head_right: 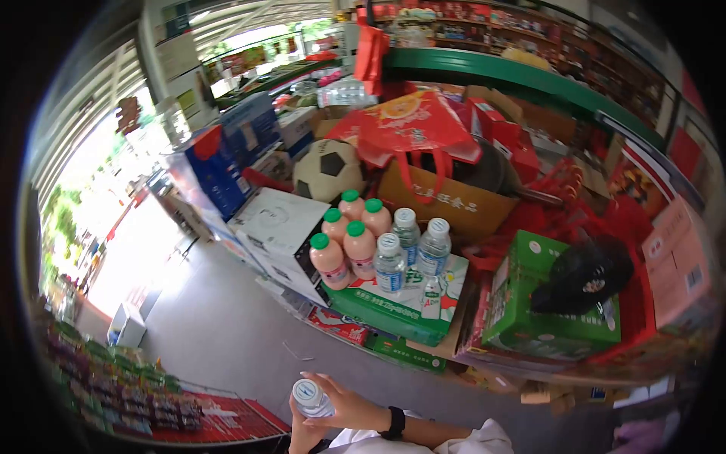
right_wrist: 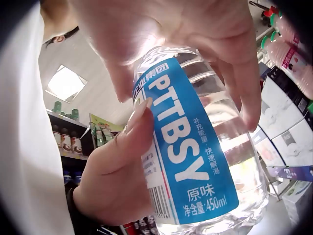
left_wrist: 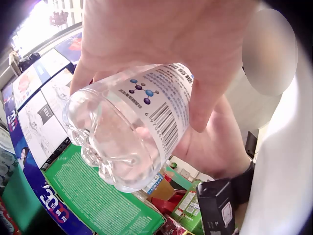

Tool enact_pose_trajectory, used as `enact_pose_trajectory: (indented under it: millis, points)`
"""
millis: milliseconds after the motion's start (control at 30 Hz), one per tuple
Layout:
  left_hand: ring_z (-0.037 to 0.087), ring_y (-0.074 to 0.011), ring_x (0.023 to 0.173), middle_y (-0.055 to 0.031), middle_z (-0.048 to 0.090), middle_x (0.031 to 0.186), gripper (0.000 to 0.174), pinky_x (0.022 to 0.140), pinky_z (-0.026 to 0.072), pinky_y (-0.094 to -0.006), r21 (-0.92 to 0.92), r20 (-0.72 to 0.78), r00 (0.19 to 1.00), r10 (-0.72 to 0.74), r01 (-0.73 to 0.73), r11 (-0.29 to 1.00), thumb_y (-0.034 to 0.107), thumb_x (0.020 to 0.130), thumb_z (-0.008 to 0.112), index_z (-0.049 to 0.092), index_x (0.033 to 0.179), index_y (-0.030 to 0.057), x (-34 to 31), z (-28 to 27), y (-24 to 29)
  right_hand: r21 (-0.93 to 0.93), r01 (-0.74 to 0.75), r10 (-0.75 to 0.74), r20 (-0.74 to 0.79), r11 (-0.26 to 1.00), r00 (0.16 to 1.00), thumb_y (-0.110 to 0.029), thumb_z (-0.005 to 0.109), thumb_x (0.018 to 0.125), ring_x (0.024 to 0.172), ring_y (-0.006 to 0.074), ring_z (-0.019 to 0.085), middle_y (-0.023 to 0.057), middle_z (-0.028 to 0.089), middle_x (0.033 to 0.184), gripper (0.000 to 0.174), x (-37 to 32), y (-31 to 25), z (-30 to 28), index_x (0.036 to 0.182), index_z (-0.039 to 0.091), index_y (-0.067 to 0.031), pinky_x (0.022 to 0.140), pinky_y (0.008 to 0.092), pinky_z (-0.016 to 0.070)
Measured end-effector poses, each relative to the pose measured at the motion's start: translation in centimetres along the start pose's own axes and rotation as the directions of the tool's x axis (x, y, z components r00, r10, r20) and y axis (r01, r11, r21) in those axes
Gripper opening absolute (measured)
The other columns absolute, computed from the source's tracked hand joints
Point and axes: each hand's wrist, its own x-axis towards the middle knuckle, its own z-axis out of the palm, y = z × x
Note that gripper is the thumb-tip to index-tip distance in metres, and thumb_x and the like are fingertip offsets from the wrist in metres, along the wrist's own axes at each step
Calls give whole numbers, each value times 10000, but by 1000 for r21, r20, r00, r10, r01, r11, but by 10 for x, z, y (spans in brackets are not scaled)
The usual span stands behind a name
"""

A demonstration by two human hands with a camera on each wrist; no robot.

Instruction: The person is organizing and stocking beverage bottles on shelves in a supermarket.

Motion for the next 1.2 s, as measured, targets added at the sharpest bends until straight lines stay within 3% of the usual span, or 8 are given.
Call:
enact_pose_trajectory:
  millis: [167, 267, 500, 633, 800, 933, 1033, 1200]
  points:
    - [483, -247, 1109, -184, 442, 1196, 918, 922, 404, -354, 18, 155, 986, 62, -65, 998, 49, 663, 759, 131, 1330, -17, 54, 3, 0, -19, -83, 79, -152, 996, 985, -373, 756, 702, 1192, 349, 414, 208, 367, 1305, 901, 8, 12, -20, 1362, 242, -39, 982, 395, 358]
    - [484, -263, 1110, -196, 439, 1194, 909, 923, 401, -358, -157, 288, 957, 13, 34, 987, 75, 653, 770, 167, 1326, -19, 86, 19, 4, 2, -200, 193, -270, 980, 943, -366, 760, 698, 1180, 338, 433, 206, 370, 1308, 895, -4, 8, -42, 1356, 253, -33, 972, 386, 369]
    - [444, -379, 1146, -220, 417, 1244, 857, 948, 386, -405, 67, 588, 807, 52, -112, 991, 118, 604, 779, 287, 1293, -15, 137, 68, 36, -129, -309, 169, -614, 942, 771, -307, 816, 629, 1073, 272, 547, 145, 520, 1204, 783, -35, 4, -79, 1239, 424, -11, 922, 354, 423]
    - [430, -377, 1162, -212, 385, 1292, 809, 951, 382, -399, 45, 505, 826, 249, -314, 948, 104, 640, 750, 305, 1305, -14, 171, 105, 48, -221, -249, 36, -677, 943, 735, -315, 785, 661, 1106, 304, 522, 165, 500, 1225, 691, -32, 20, -116, 1207, 469, -33, 912, 363, 434]
    - [438, -353, 1143, -200, 382, 1283, 712, 924, 404, -392, 147, 344, 885, 312, -380, 913, 68, 687, 713, 347, 1295, 7, 198, 135, 61, -466, -166, -217, -661, 869, 718, -310, 792, 651, 1083, 325, 530, 175, 508, 1205, 707, -8, 41, -169, 1200, 459, -14, 889, 378, 445]
    - [517, -249, 1026, -152, 473, 1149, 456, 824, 460, -321, 0, 130, 978, 161, -162, 987, 1, 786, 610, 424, 1202, 15, 203, 158, 47, -243, -222, -26, -726, 944, 687, -269, 799, 639, 1091, 333, 514, 204, 517, 1168, 765, 7, 61, -193, 1232, 401, 7, 890, 384, 438]
    - [579, -190, 878, -94, 564, 944, 235, 760, 475, -292, -137, 258, 963, 79, -44, 990, -1, 840, 538, 478, 1066, 6, 207, 169, 32, -303, -172, -113, -732, 937, 671, -246, 796, 635, 1067, 347, 515, 210, 504, 1177, 754, 14, 84, -203, 1224, 406, 18, 902, 383, 422]
    - [576, -175, 886, -81, 568, 951, 210, 721, 468, -284, -139, 272, 962, 15, 24, 990, 26, 847, 544, 501, 1052, 16, 206, 181, 32, -320, -156, -119, -693, 935, 711, -216, 776, 652, 1105, 372, 463, 228, 465, 1193, 747, 16, 86, -201, 1239, 385, 31, 942, 410, 377]
